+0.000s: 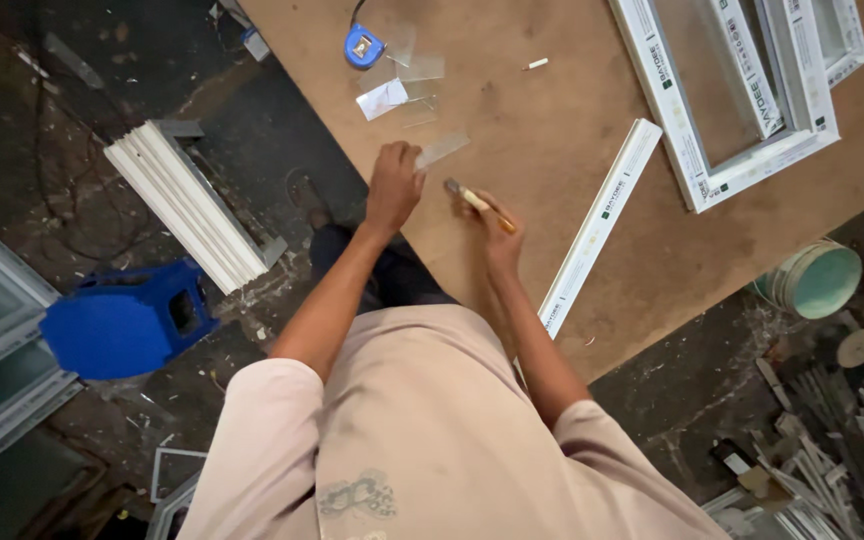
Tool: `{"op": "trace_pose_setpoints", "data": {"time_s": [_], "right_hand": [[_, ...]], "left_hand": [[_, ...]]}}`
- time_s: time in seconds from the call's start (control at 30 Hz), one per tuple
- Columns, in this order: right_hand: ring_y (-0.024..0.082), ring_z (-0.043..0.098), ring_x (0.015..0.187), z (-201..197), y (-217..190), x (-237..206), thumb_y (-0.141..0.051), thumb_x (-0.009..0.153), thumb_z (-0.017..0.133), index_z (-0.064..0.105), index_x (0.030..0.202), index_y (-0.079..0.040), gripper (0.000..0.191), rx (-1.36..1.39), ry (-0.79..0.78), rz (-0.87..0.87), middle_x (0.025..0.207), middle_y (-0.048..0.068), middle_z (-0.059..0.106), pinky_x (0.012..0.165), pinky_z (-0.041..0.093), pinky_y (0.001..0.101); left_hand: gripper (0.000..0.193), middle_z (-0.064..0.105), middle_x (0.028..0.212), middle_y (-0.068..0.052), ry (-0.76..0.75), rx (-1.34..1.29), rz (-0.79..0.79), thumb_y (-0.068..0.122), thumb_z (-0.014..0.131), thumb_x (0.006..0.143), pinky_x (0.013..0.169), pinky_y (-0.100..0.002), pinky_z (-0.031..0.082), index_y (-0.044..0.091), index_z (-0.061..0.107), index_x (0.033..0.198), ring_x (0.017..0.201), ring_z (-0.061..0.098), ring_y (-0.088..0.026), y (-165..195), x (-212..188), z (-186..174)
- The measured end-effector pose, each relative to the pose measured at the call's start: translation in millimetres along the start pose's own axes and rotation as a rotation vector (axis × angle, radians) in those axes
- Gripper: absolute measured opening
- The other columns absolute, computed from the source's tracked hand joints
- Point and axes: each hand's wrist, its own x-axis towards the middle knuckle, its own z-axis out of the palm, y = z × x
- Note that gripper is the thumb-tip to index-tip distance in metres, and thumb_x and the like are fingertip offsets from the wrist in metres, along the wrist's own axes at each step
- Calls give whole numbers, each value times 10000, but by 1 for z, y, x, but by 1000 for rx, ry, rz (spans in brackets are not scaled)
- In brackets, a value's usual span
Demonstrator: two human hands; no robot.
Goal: The person cuts and trims white uPVC window profile strips with a utility knife on a workbench, measures a strip with a tape measure, and peels protective film from window frames and small glass panes, collecting the removed film pieces.
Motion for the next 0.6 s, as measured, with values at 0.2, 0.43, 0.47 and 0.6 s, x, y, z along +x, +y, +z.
{"op": "trace_pose_setpoints", "data": {"time_s": [0.2,0.43,0.47,0.6], "right_hand": [[190,686,1147,36,-10,32,-46,995,662,697,1285,2,295,-393,-151,-264,1274,121,732,996,523,288],[250,725,1115,51,-13,43,-13,955,662,704,1256,-18,303,-571,-197,-433,1252,174,730,963,544,322],[260,726,1132,51,-12,44,-14,964,654,703,1253,-17,293,-562,-204,-441,1252,173,731,977,544,326],[283,728,1140,51,-5,48,-7,958,658,719,1217,-15,267,-617,-202,-519,1217,177,736,992,550,333]], "left_hand": [[347,567,1074,-163,50,-39,-180,10,764,770,928,-455,462,8,661,1101,1053,539,-364,-1,-2,4],[300,552,1036,-151,107,-5,-158,29,745,762,929,-458,462,18,667,1051,1028,537,-349,-5,1,7],[300,553,1039,-149,109,0,-160,33,745,765,930,-457,462,15,666,1054,1030,538,-348,-5,1,7],[300,553,1042,-152,103,15,-143,36,745,768,927,-457,459,2,666,1055,1025,537,-349,-5,1,6]]}}
